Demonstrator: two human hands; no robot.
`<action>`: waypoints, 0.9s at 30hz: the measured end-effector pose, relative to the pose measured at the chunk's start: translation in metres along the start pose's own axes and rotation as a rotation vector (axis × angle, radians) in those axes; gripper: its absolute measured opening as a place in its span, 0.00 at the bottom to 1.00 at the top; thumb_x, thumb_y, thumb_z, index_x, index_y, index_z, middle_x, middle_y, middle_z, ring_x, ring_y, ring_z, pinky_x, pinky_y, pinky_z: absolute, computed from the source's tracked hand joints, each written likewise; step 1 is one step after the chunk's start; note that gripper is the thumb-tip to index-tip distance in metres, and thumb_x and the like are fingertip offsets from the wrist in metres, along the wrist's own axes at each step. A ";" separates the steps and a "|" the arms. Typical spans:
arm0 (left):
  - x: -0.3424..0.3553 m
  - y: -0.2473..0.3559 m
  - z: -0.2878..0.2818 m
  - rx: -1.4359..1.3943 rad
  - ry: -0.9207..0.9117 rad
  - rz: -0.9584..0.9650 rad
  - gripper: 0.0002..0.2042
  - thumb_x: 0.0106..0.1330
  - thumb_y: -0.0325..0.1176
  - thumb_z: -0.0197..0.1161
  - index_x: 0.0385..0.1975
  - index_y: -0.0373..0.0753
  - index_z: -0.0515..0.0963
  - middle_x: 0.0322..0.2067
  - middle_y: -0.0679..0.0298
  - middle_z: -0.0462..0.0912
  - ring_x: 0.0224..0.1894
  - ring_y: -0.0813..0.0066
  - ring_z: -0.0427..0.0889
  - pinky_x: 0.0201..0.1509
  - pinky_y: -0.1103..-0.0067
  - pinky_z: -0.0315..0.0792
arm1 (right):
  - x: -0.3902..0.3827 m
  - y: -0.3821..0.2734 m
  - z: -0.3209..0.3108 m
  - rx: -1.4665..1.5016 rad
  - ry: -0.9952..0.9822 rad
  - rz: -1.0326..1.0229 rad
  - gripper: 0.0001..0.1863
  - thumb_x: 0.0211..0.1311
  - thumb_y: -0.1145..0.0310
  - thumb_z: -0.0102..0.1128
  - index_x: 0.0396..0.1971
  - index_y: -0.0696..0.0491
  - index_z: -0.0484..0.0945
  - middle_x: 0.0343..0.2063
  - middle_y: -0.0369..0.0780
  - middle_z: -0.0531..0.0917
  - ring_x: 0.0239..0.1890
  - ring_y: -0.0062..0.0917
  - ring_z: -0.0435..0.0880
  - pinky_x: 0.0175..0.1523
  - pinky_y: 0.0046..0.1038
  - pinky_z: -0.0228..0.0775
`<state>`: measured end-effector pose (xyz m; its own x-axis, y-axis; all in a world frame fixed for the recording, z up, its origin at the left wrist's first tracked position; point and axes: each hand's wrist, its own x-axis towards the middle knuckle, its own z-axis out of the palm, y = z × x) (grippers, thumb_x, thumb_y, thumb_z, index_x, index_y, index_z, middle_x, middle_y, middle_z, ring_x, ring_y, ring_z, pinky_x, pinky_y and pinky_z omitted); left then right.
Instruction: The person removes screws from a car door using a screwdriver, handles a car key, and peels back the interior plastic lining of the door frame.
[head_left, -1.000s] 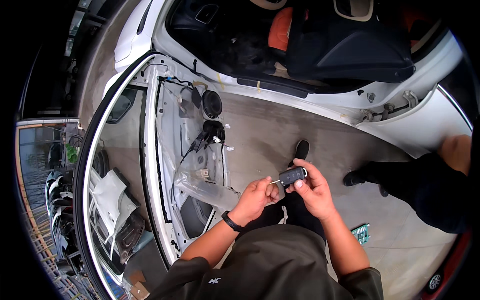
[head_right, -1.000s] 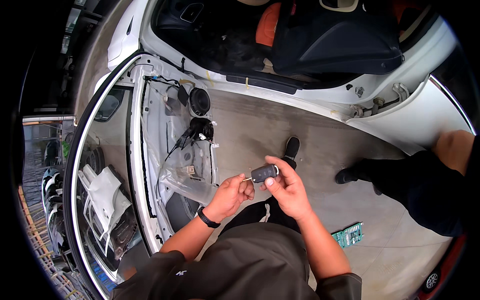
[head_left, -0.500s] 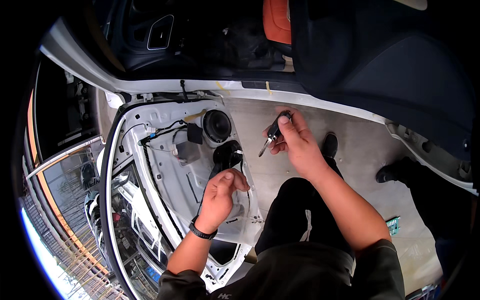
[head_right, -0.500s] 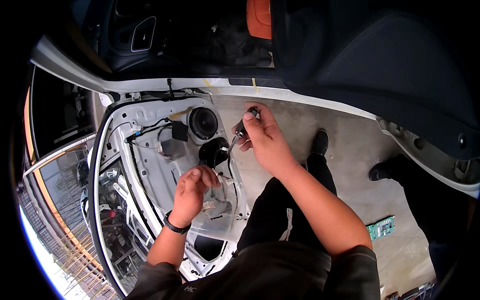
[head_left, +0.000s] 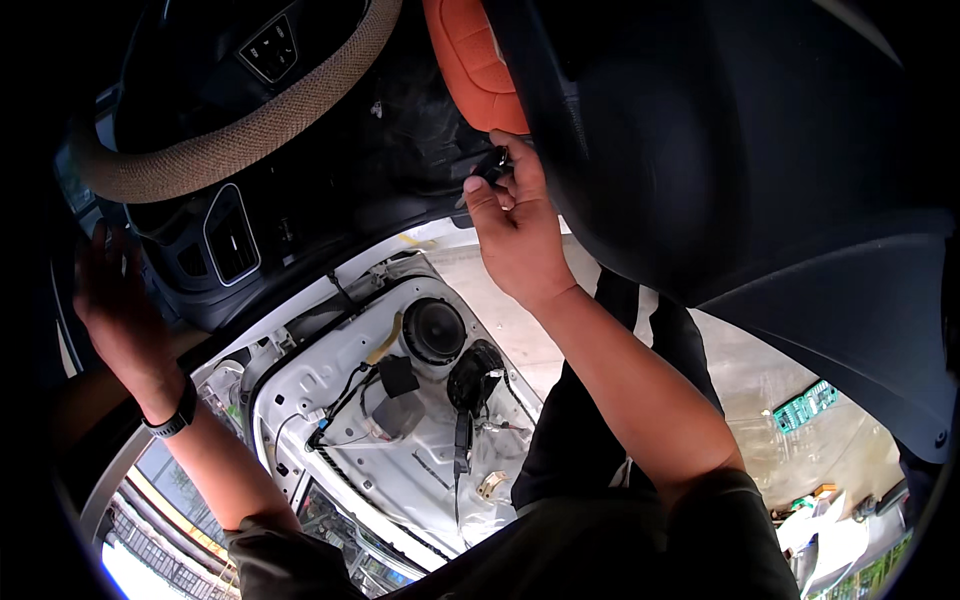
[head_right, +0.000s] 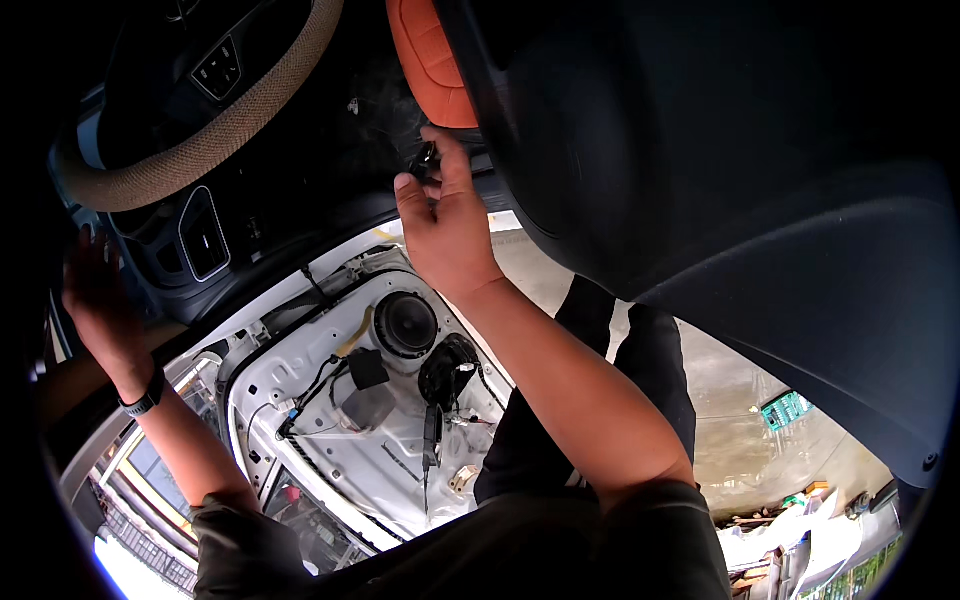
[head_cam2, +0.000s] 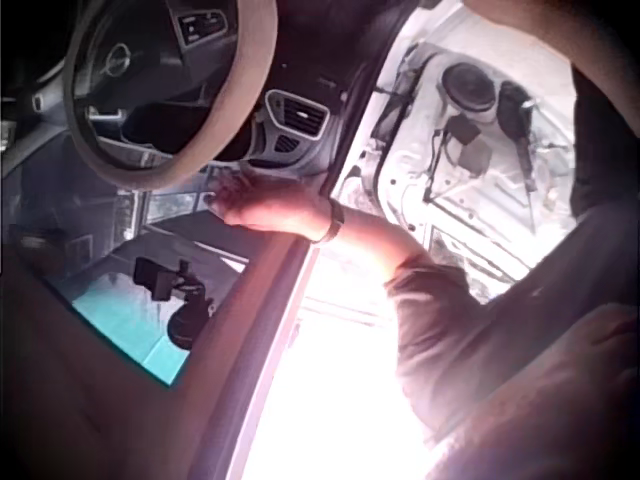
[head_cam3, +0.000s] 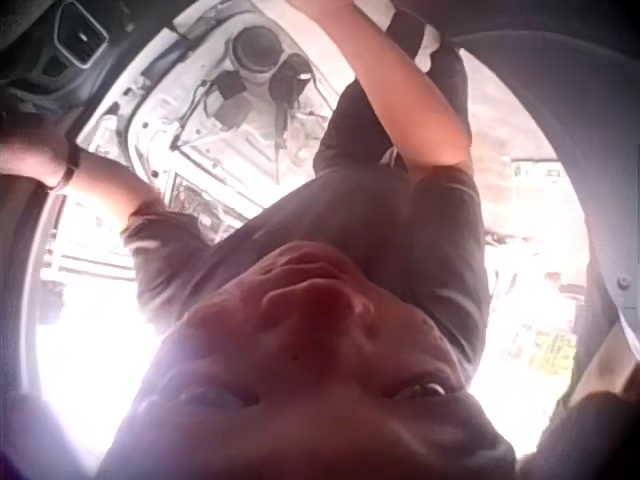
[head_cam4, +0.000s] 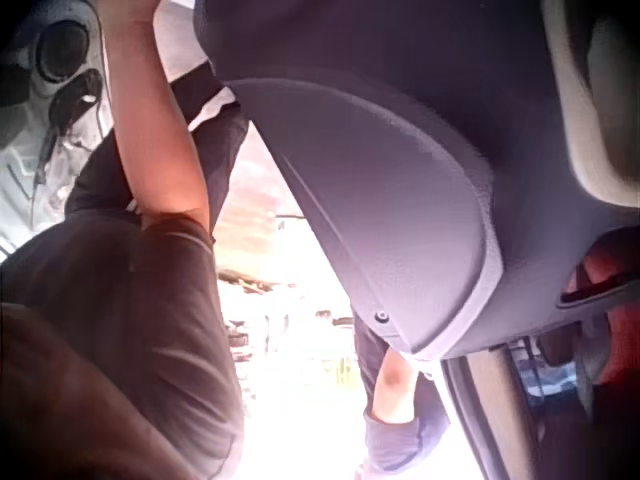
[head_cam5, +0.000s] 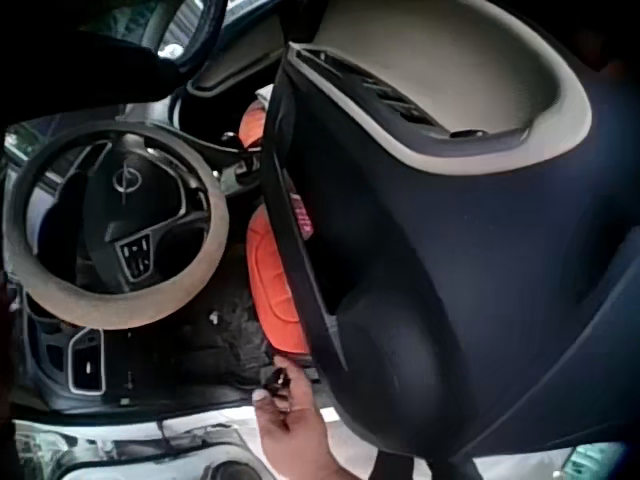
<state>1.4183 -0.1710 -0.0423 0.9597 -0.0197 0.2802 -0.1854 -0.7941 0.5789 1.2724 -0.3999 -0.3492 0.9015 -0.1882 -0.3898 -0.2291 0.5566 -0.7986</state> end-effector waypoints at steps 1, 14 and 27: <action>0.023 -0.004 0.001 -0.010 -0.053 0.011 0.26 0.80 0.43 0.41 0.68 0.27 0.63 0.66 0.45 0.70 0.69 0.55 0.70 0.73 0.61 0.63 | 0.015 0.004 0.005 0.002 0.045 -0.055 0.29 0.73 0.67 0.60 0.69 0.53 0.60 0.42 0.41 0.77 0.40 0.21 0.78 0.50 0.24 0.73; 0.075 -0.005 0.052 0.726 -0.065 0.454 0.17 0.75 0.24 0.52 0.62 0.28 0.74 0.61 0.47 0.78 0.60 0.55 0.81 0.62 0.68 0.80 | 0.180 0.027 0.076 0.187 0.101 0.147 0.32 0.76 0.64 0.54 0.73 0.54 0.54 0.36 0.33 0.73 0.38 0.13 0.75 0.43 0.21 0.75; 0.063 -0.015 0.009 0.107 0.092 -0.057 0.31 0.81 0.49 0.33 0.74 0.31 0.53 0.70 0.38 0.62 0.65 0.45 0.75 0.60 0.59 0.81 | 0.290 0.031 0.108 0.578 0.012 0.037 0.36 0.74 0.72 0.56 0.75 0.55 0.50 0.48 0.36 0.79 0.50 0.19 0.78 0.60 0.23 0.71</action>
<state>1.4833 -0.1657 -0.0398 0.9438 0.0787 0.3210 -0.1032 -0.8525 0.5124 1.5664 -0.3495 -0.4373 0.8917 -0.1672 -0.4205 -0.0199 0.9138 -0.4056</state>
